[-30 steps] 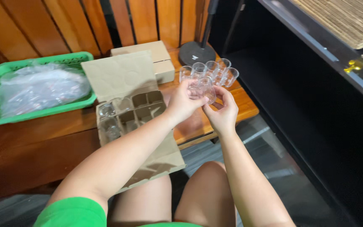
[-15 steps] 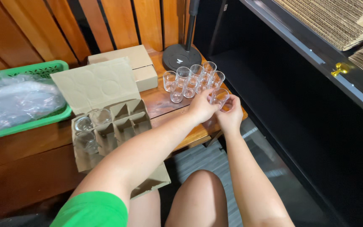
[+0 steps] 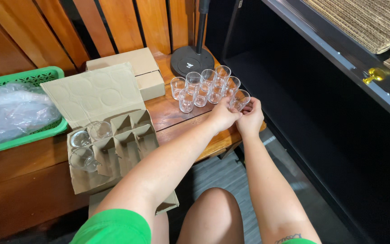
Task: The person opens a cardboard box containing small clear glasses. They remove the glasses one by one from the molded cardboard insert and place them on a wooden table. The person continues until all glasses are removed and arranged on the table.
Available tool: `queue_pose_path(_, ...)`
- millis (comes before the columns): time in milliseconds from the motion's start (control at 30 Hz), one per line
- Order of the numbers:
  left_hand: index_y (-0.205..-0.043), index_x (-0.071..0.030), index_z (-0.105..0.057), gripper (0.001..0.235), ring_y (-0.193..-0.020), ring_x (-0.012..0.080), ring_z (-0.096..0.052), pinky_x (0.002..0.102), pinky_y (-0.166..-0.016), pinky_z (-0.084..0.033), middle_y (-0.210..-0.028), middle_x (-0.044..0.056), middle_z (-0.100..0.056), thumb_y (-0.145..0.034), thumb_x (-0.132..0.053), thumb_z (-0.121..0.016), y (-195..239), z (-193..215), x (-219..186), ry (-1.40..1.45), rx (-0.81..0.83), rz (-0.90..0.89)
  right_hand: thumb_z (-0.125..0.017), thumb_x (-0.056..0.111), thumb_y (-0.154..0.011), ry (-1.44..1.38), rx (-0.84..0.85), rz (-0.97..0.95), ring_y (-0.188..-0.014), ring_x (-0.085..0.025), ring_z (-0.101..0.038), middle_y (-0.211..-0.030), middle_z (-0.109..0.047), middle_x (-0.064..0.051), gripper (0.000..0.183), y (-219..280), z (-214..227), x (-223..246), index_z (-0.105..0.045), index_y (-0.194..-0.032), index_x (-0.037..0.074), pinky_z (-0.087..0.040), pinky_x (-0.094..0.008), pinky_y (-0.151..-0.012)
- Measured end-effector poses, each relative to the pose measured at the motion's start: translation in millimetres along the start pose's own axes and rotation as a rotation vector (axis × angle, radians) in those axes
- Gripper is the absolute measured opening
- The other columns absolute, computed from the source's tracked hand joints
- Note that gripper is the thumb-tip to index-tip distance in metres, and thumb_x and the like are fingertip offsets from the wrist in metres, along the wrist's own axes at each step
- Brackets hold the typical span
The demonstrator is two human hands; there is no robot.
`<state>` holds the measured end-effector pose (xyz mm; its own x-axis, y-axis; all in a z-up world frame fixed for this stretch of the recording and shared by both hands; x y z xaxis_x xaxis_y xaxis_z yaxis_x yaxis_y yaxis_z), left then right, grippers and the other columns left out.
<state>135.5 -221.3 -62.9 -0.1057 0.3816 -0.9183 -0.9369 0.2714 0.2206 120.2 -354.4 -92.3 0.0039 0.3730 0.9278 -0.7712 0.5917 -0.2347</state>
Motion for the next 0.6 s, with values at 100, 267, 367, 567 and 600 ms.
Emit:
queue_pose_path(100, -0.157, -0.015, -0.042, 0.078, -0.143, 0.0247, -0.053, 0.039, -0.119, -0.045, -0.153, 0.013, -0.056, -0.086, -0.037, -0.066, 11.1, 7.4, -8.1, -0.005, 0.043, -0.002, -0.096, 0.014, -0.065, 0.008, -0.002, 0.002, -0.094, -0.018, -0.071, -0.106, -0.074, -0.008, 0.060, 0.6, 1.0, 2.6, -0.067, -0.118, 0.013, -0.061, -0.024, -0.086)
queue_pose_path(267, -0.160, -0.016, -0.038, 0.087, -0.145, 0.0240, -0.050, 0.039, -0.121, -0.042, -0.156, 0.010, -0.054, -0.083, -0.041, -0.070, 2.1, 1.2, -1.3, -0.062, 0.069, 0.008, -0.095, 0.009, -0.066, 0.023, -0.013, 0.026, -0.093, -0.018, -0.070, -0.103, -0.070, -0.009, 0.059, 10.9, 6.7, 23.4, -0.068, -0.118, 0.010, -0.061, -0.024, -0.085)
queue_pose_path(367, -0.161, -0.017, -0.035, 0.090, -0.146, 0.0228, -0.049, 0.039, -0.122, -0.040, -0.157, 0.008, -0.053, -0.083, -0.044, -0.070, 0.3, -0.8, -0.5, -0.089, 0.084, 0.012, -0.096, 0.007, -0.066, 0.031, -0.019, 0.049, -0.094, -0.021, -0.070, -0.102, -0.067, -0.010, 0.060, 13.4, 8.8, 28.9, -0.068, -0.119, 0.008, -0.060, -0.025, -0.086)
queue_pose_path(567, -0.163, -0.017, -0.031, 0.093, -0.148, 0.0222, -0.046, 0.040, -0.124, -0.038, -0.159, 0.007, -0.051, -0.083, -0.044, -0.070, 8.8, 3.3, -10.6, -0.100, 0.118, 0.008, -0.097, 0.008, -0.068, 0.051, -0.019, 0.063, -0.097, -0.020, -0.071, -0.104, -0.066, -0.011, 0.064, 11.2, 6.8, 23.4, -0.068, -0.125, 0.007, -0.061, -0.023, -0.086)
queue_pose_path(600, -0.164, -0.017, -0.031, 0.094, -0.148, 0.0222, -0.046, 0.040, -0.124, -0.038, -0.159, 0.007, -0.051, -0.083, -0.044, -0.071, 10.4, 3.7, -12.7, -0.098, 0.121, 0.009, -0.096, 0.008, -0.070, 0.056, -0.016, 0.062, -0.098, -0.020, -0.071, -0.105, -0.066, -0.011, 0.064, 12.6, 7.8, 26.2, -0.067, -0.127, 0.006, -0.060, -0.023, -0.087)
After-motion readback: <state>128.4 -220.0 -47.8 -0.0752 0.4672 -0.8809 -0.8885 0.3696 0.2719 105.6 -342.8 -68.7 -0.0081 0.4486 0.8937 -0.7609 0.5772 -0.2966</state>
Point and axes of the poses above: each hand's wrist, its own y-axis away from the middle knuckle, its own z-axis out of the back of the hand, x = y × z, the point moved 5 cm from there along -y, towards the middle knuckle
